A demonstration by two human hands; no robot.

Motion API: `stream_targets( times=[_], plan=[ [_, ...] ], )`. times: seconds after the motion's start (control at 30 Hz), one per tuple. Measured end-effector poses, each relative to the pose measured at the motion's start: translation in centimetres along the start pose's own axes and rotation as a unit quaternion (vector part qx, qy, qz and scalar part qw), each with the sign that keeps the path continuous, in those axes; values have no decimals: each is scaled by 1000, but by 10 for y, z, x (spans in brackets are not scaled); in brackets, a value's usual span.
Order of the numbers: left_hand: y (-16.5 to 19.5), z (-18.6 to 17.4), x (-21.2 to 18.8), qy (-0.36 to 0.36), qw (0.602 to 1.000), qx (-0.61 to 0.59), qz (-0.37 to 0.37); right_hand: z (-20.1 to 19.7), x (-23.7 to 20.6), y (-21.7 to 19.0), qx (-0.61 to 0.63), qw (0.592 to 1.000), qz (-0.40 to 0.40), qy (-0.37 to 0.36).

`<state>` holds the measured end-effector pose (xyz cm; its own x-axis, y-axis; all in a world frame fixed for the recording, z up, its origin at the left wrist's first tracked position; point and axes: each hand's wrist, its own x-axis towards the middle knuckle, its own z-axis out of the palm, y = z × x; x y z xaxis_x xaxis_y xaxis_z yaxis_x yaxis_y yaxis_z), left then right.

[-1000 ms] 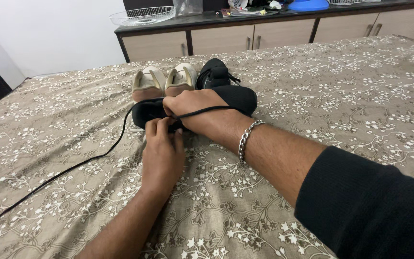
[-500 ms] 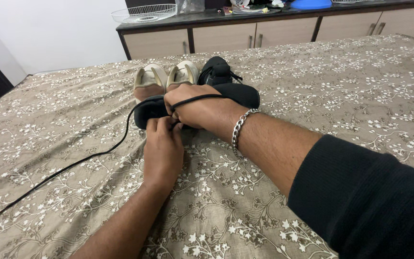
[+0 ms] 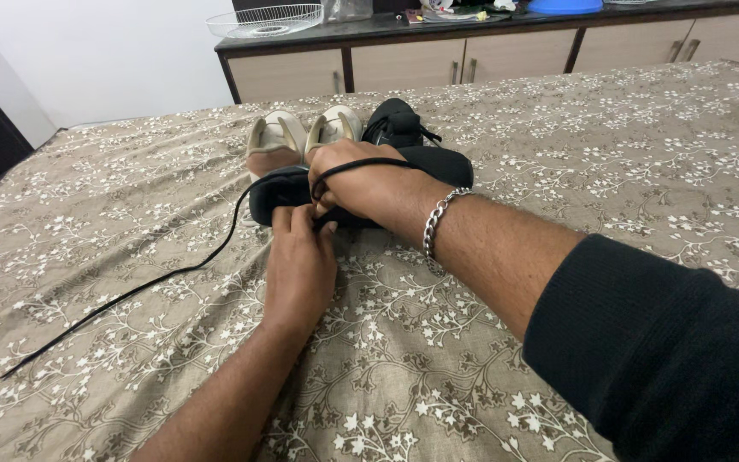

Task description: The person removes the black laces from a pair of black sneakers lying on a bed, pulling the laces out through the eyelets one shoe at a time. Near the end they pick up a white sneaker and begin pulling its white lace out.

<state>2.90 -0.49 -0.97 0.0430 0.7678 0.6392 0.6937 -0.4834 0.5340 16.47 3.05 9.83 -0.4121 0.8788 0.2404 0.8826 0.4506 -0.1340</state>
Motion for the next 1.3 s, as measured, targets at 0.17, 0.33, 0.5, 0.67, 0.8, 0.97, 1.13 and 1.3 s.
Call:
stream_targets(
  times=[0.17,0.33,0.5,0.67,0.8,0.97,1.13,1.3],
  plan=[
    [-2,3,-1,0,1000,-5,13,-1,-3,-7,-72,997,-31,-11],
    [-6,4,-1,7,1000,-18,7,-1,-7,-15,-159,986,-21,-42],
    [-6,3,-2,28,998,-41,39,-5,-8,-16,-141,988,-23,-63],
    [2,-4,-2,13,999,-48,-17,-1,-11,-11,-77,995,-6,-55],
    [11,-13,-4,-2,999,6,-42,18,-25,0,36,997,-20,60],
    [22,-20,-5,21,998,29,-55,48,-54,12,183,961,-36,201],
    [22,-21,0,-25,990,22,-136,66,-78,8,310,939,100,107],
    [11,-13,1,-15,997,-47,-65,73,-81,9,305,936,140,103]
  ],
)
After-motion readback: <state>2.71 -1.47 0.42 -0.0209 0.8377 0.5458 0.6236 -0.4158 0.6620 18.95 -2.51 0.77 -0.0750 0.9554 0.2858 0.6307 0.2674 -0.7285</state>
